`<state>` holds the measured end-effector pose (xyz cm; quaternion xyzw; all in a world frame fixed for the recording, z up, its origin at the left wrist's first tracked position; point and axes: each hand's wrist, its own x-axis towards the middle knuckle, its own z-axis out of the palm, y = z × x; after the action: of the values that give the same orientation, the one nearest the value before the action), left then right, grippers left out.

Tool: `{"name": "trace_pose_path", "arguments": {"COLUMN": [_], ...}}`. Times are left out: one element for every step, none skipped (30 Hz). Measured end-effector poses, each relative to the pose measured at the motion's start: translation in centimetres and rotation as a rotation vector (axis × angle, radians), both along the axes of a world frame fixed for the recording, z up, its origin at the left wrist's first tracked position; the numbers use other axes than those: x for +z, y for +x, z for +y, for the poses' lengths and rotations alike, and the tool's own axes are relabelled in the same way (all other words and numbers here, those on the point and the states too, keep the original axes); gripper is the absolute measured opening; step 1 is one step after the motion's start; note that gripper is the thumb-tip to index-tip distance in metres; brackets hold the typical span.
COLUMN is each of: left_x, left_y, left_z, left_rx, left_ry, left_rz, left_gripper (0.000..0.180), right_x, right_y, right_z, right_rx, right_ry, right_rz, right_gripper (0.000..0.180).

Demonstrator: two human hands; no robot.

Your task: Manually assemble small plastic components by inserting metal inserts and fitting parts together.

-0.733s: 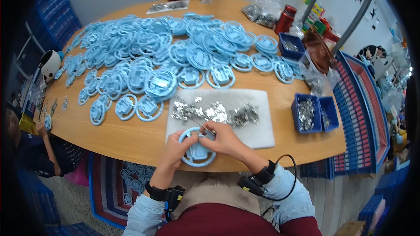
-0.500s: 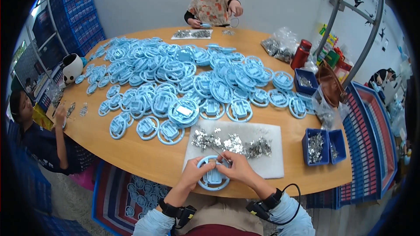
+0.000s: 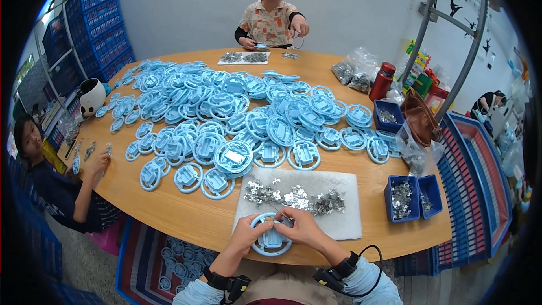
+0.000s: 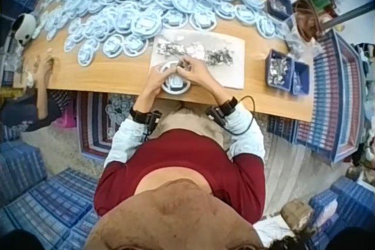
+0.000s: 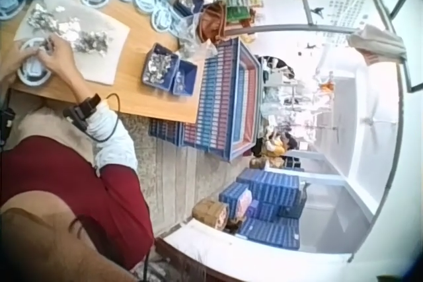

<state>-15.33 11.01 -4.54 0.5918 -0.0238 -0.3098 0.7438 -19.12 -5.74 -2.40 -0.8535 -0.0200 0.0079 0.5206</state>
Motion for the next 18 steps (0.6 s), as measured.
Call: {"name": "trace_pose_path", "arguments": {"left_x": [0.09,0.14,0.03,-0.08,-0.12,-0.07,0.08,0.17,0.17,0.15,0.14,0.10,0.07,0.03,-0.06,-0.19,-0.25,-0.23], "left_y": [0.08,0.15,0.20,0.22,0.26,0.17,0.08,0.04,-0.04,-0.08,-0.10,-0.15,-0.18,-0.20,-0.16,-0.12,-0.10,-0.09], "left_z": [0.02,0.00,0.04,0.07,0.04,0.04,0.03,0.02,0.04,0.07,0.08,0.11,0.13,0.14,0.17,0.21,0.23,0.23], "left_rx": [0.003,0.006,0.004,0.003,0.002,0.002,0.002,0.002,0.002,-0.001,-0.004,-0.003,-0.003,-0.004,-0.002,-0.005,-0.008,-0.007], "left_ry": [-0.001,-0.002,-0.002,-0.007,-0.012,-0.013,-0.011,-0.009,-0.009,-0.011,-0.012,-0.012,-0.018,-0.024,-0.025,-0.024,-0.022,-0.023], "left_rz": [-0.002,-0.005,-0.003,0.008,0.017,0.019,0.026,0.032,0.032,0.030,0.027,0.027,0.027,0.026,0.025,0.020,0.015,0.015], "left_gripper": [0.030,0.030,0.030,0.030,0.030,0.030,0.030,0.030,0.030,0.030,0.030,0.030,0.030,0.030,0.030,0.029,0.029,0.029], "right_x": [-0.08,-0.11,-0.17,-0.16,-0.08,-0.08,-0.10,-0.09,-0.07,-0.08,-0.11,-0.16,-0.19,-0.20,-0.19,-0.13,-0.03,0.03], "right_y": [0.09,0.16,0.22,0.25,0.27,0.19,0.15,0.14,0.03,-0.03,-0.08,-0.12,-0.16,-0.20,-0.19,-0.18,-0.18,-0.18], "right_z": [-0.01,0.00,0.04,0.03,0.02,0.04,0.02,-0.01,-0.01,0.00,0.01,0.04,0.06,0.07,0.08,0.09,0.11,0.12], "right_rx": [-0.005,-0.004,0.001,-0.001,0.003,0.006,0.006,0.010,0.014,0.013,0.013,0.014,0.015,0.016,0.018,0.019,0.014,0.008], "right_ry": [-0.001,-0.006,-0.011,-0.012,-0.002,0.007,0.007,0.009,0.011,0.010,0.010,0.010,0.010,0.010,0.009,0.009,0.003,-0.001], "right_rz": [0.003,0.000,-0.002,-0.002,0.018,0.040,0.040,0.041,0.041,0.041,0.030,0.018,0.019,0.025,0.031,0.030,0.044,0.058], "right_gripper": [0.026,0.025,0.025,0.025,0.025,0.025,0.025,0.026,0.027,0.027,0.026,0.024,0.024,0.024,0.024,0.024,0.025,0.025]}}
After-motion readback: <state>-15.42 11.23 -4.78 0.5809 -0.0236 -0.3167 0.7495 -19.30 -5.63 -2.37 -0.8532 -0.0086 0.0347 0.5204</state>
